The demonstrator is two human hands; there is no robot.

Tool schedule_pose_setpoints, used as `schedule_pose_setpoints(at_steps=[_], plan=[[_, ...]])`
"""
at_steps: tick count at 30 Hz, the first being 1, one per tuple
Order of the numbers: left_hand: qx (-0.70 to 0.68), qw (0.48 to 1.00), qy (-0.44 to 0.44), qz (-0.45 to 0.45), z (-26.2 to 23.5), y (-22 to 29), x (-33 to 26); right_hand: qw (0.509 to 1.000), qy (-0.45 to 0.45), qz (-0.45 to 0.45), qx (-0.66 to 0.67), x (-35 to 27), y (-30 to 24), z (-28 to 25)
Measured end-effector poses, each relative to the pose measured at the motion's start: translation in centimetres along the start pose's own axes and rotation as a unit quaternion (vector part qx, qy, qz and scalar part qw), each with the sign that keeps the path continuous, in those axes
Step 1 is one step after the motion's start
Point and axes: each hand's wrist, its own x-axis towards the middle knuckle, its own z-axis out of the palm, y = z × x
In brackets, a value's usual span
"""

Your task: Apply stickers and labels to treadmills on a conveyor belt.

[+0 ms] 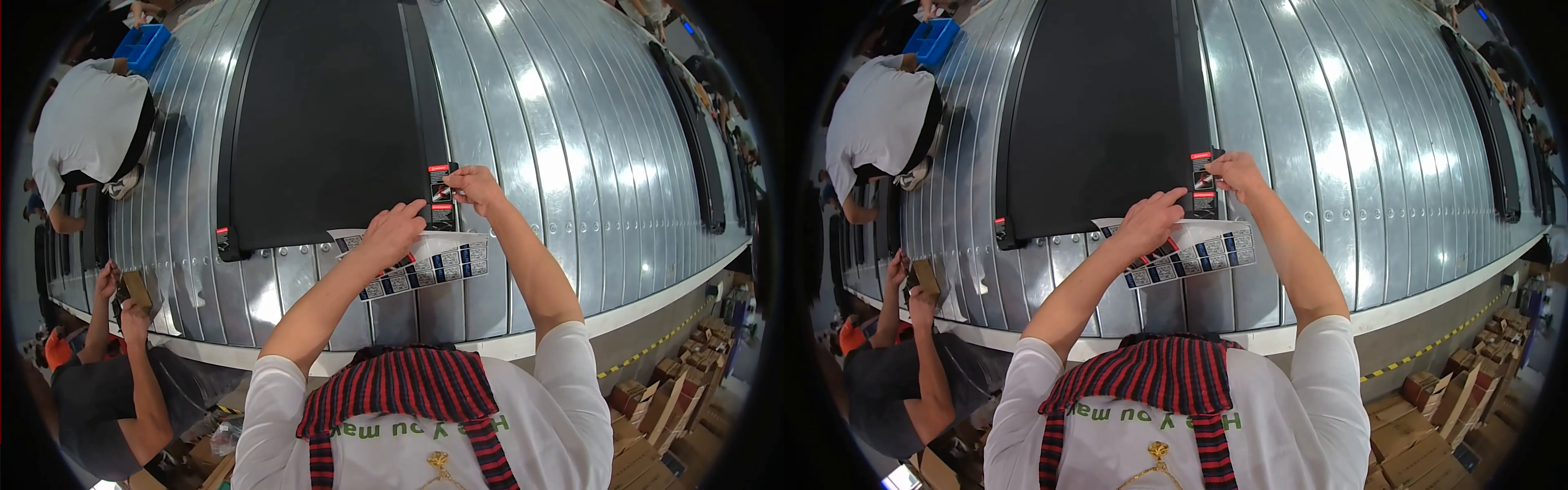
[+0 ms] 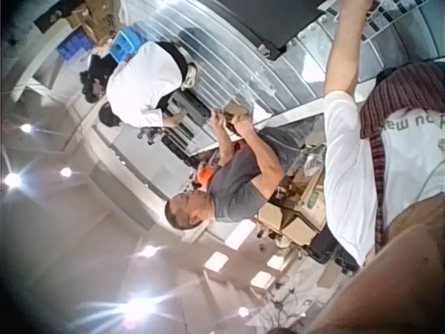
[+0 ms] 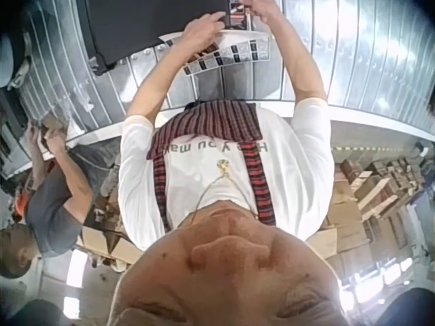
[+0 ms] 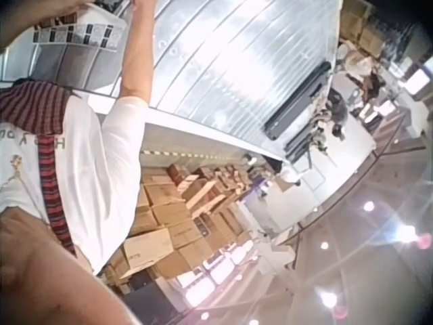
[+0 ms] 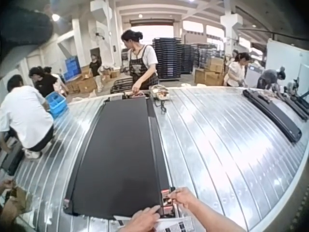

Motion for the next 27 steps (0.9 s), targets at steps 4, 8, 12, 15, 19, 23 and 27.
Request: schedule_pose_setpoints(at_steps=[4,8,12,15,19,23,27], plan=[[-0.011,1.000,-0.019,-0.005,-0.3,0.0,0.3,1.000,0.004,-0.003,0.001,0.3,0.0,-0.2],[-0.021,1.000,-0.022,-0.001,-0.1,-0.1,-0.3,1.000,0.008,-0.007,-0.003,-0.1,0.4,0.3],[-0.013,0.999,-0.046,0.001,0.8,-0.6,-1.2,1.000,0.014,-0.014,-0.006,-0.4,1.7,1.3],[0.001,0.997,-0.079,0.021,0.8,-0.8,-1.0,0.999,0.025,-0.019,-0.010,-0.7,2.2,1.6],[0.002,0.995,-0.099,0.028,-0.3,0.1,1.1,0.999,0.040,-0.022,0.003,-0.3,1.1,0.5],[0.019,0.993,-0.117,0.022,-2.2,1.1,3.5,0.999,0.043,-0.028,0.007,-0.2,-1.6,-1.0],[0.014,0.992,-0.125,0.029,-1.7,0.9,3.8,0.998,0.047,-0.027,0.011,0.0,-1.1,-1.1]])
